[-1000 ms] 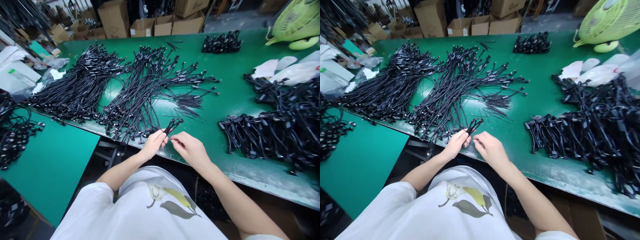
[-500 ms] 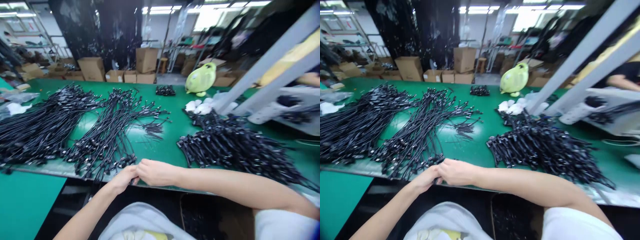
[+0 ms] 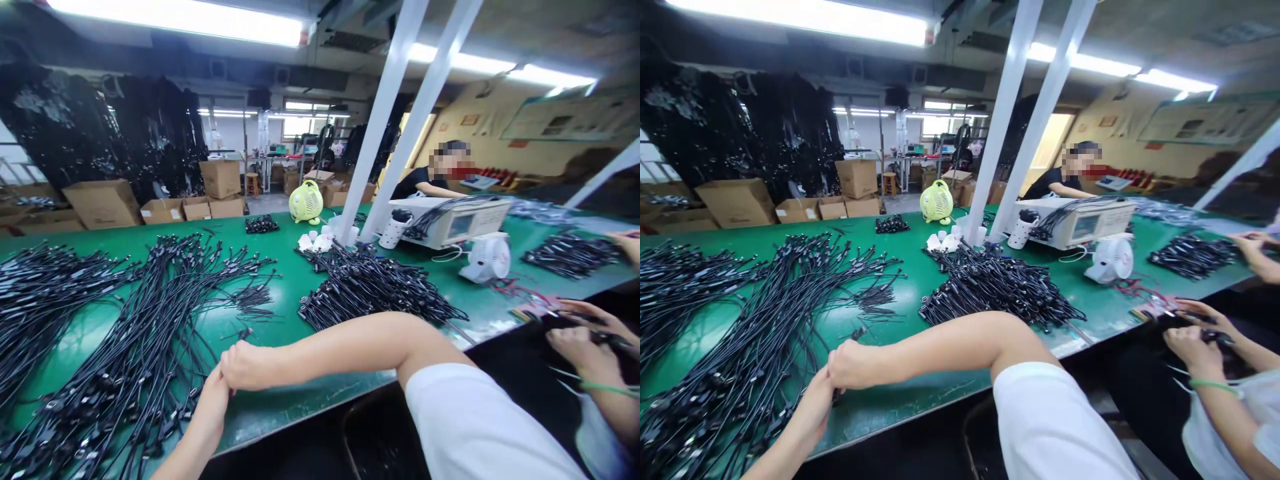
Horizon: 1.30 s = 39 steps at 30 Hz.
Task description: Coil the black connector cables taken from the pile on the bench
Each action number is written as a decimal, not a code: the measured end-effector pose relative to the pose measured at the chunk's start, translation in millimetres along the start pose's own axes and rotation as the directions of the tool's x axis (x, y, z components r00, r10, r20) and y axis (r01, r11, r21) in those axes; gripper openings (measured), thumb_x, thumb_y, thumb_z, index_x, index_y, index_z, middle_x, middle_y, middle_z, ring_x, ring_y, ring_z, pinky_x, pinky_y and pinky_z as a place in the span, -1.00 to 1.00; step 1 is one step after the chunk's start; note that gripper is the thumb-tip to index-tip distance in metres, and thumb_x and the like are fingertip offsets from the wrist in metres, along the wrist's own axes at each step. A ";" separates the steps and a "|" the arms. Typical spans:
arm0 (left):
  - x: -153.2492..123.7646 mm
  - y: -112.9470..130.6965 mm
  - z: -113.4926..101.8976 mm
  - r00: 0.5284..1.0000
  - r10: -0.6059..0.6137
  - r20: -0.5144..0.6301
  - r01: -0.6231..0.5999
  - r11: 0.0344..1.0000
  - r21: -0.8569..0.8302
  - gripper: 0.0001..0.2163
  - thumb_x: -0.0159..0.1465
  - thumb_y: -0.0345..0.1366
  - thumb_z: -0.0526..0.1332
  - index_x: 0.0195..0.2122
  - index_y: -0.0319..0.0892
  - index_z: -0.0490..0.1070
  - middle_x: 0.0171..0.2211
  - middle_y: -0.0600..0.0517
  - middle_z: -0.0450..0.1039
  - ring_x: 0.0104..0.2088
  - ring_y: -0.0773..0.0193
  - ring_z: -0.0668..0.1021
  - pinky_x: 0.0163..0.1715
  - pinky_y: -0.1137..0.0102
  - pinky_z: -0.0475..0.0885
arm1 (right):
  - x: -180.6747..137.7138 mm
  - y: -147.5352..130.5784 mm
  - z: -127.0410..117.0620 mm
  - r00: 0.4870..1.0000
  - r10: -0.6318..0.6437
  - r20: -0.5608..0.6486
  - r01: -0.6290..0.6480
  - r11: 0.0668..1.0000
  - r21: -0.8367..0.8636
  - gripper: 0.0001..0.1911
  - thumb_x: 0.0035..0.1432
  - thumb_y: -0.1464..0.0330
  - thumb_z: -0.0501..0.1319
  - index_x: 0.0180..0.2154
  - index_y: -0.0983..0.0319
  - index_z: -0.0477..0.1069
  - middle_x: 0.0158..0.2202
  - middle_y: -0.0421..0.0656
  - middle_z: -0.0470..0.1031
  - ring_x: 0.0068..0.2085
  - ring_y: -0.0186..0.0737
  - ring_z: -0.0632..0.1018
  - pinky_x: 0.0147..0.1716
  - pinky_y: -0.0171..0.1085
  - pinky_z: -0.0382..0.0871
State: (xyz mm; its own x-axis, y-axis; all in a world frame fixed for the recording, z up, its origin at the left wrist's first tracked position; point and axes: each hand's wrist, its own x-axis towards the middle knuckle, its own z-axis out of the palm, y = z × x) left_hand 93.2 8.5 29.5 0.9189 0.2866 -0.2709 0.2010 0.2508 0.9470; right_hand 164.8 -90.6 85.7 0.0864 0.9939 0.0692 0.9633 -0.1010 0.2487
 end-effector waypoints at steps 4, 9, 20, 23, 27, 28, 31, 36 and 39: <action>13.2 24.3 -5.0 0.997 -0.057 -0.049 0.041 0.959 -0.280 -0.76 -0.03 -0.25 0.31 -0.31 -0.18 0.52 -0.33 0.00 0.53 -0.27 0.23 0.50 -0.23 0.37 0.40 | 13.3 8.7 8.0 0.932 0.359 -0.049 -0.343 0.917 0.202 -0.81 0.22 0.46 0.08 -0.27 0.38 0.45 -0.38 -0.05 0.48 -0.42 -0.22 0.47 -0.52 -0.30 0.21; 14.4 35.0 -31.0 0.989 0.119 -0.088 -0.133 0.975 -0.179 -0.70 0.03 -0.11 0.34 -0.25 -0.16 0.59 -0.16 -0.05 0.50 -0.03 0.11 0.49 0.04 0.28 0.36 | 3.5 3.2 20.6 0.829 0.553 -0.082 -0.461 0.759 0.459 -0.71 0.36 0.45 -0.01 -0.29 0.25 0.47 -0.40 -0.30 0.52 -0.41 -0.47 0.47 -0.45 -0.49 0.21; 0.7 8.9 -32.0 0.976 -0.167 0.143 0.188 0.970 -0.154 -0.47 -0.11 0.26 0.35 -0.50 -0.18 0.47 -0.62 0.11 0.21 -0.58 0.37 0.25 -0.56 0.42 0.27 | -19.2 -22.1 3.4 0.898 0.424 -0.119 -0.342 0.841 0.420 -0.83 0.22 0.30 0.14 -0.31 0.25 0.43 -0.27 -0.15 0.52 -0.32 -0.26 0.49 -0.49 -0.31 0.10; -4.3 17.9 -44.2 0.989 -0.128 0.069 0.137 0.980 -0.145 -0.49 -0.12 0.25 0.36 -0.53 -0.17 0.46 -0.60 0.06 0.32 -0.49 0.23 0.42 -0.47 0.34 0.39 | -22.0 -33.8 4.0 0.900 0.427 -0.084 -0.332 0.799 0.502 -0.77 0.31 0.27 0.08 -0.34 0.23 0.41 -0.29 -0.23 0.53 -0.28 -0.32 0.50 -0.46 -0.35 0.13; -12.8 15.4 -41.8 0.989 0.131 -0.067 -0.123 0.986 0.112 -0.60 -0.18 0.00 0.49 -0.43 -0.14 0.50 -0.37 0.01 0.50 -0.24 0.12 0.51 -0.29 0.36 0.46 | -24.5 -18.5 5.8 0.793 0.608 -0.047 -0.422 0.603 0.677 -0.81 0.29 0.32 0.14 -0.37 0.23 0.41 -0.31 -0.24 0.52 -0.28 -0.32 0.47 -0.38 -0.37 0.19; -17.2 13.7 -36.3 0.983 0.162 -0.087 -0.150 0.980 0.131 -0.58 -0.19 -0.08 0.51 -0.33 -0.13 0.51 -0.28 0.01 0.51 -0.16 0.11 0.52 -0.22 0.37 0.47 | -24.6 -15.1 4.8 0.761 0.646 -0.055 -0.402 0.536 0.742 -0.84 0.25 0.36 0.17 -0.39 0.24 0.41 -0.33 -0.23 0.51 -0.28 -0.33 0.46 -0.35 -0.37 0.21; -38.4 11.6 -14.1 0.999 0.047 0.001 -0.047 0.999 0.017 -0.56 -0.01 -0.10 0.43 -0.12 -0.14 0.48 -0.10 -0.03 0.51 -0.01 0.06 0.50 -0.04 0.28 0.45 | -23.6 -19.8 -0.1 0.703 0.710 -0.027 -0.291 0.322 0.901 -0.83 0.18 0.44 0.15 -0.47 0.26 0.33 -0.41 -0.24 0.42 -0.34 -0.35 0.41 -0.34 -0.39 0.25; -50.4 12.5 1.3 0.991 0.097 0.088 -0.088 0.991 -0.100 -0.62 0.11 -0.12 0.36 -0.08 -0.18 0.45 -0.09 -0.05 0.48 -0.16 0.20 0.55 -0.13 0.30 0.49 | -36.1 -30.6 5.5 0.770 0.601 0.213 -0.190 -0.102 0.976 -0.69 0.30 0.27 -0.04 -0.49 0.23 0.15 -0.55 -0.28 0.20 -0.57 -0.44 0.19 -0.60 -0.44 0.10; -47.2 8.7 -9.1 0.989 0.022 0.147 -0.011 0.997 -0.075 -0.59 0.11 -0.08 0.34 -0.11 -0.22 0.39 -0.32 0.01 0.48 -0.43 0.34 0.51 -0.40 0.41 0.45 | -47.9 -12.9 22.8 0.833 0.442 0.332 -0.228 -0.272 0.935 -0.56 0.24 0.06 0.11 -0.50 0.26 0.25 -0.61 -0.29 0.19 -0.63 -0.48 0.08 -0.67 -0.43 -0.03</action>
State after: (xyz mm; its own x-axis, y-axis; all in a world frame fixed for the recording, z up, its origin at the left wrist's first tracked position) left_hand 48.5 5.6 49.0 0.9631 0.1528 -0.2217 0.1648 0.3166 0.9341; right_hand 154.1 -135.9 57.1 0.5823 0.7984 -0.1531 -0.0441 -0.1570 -0.9866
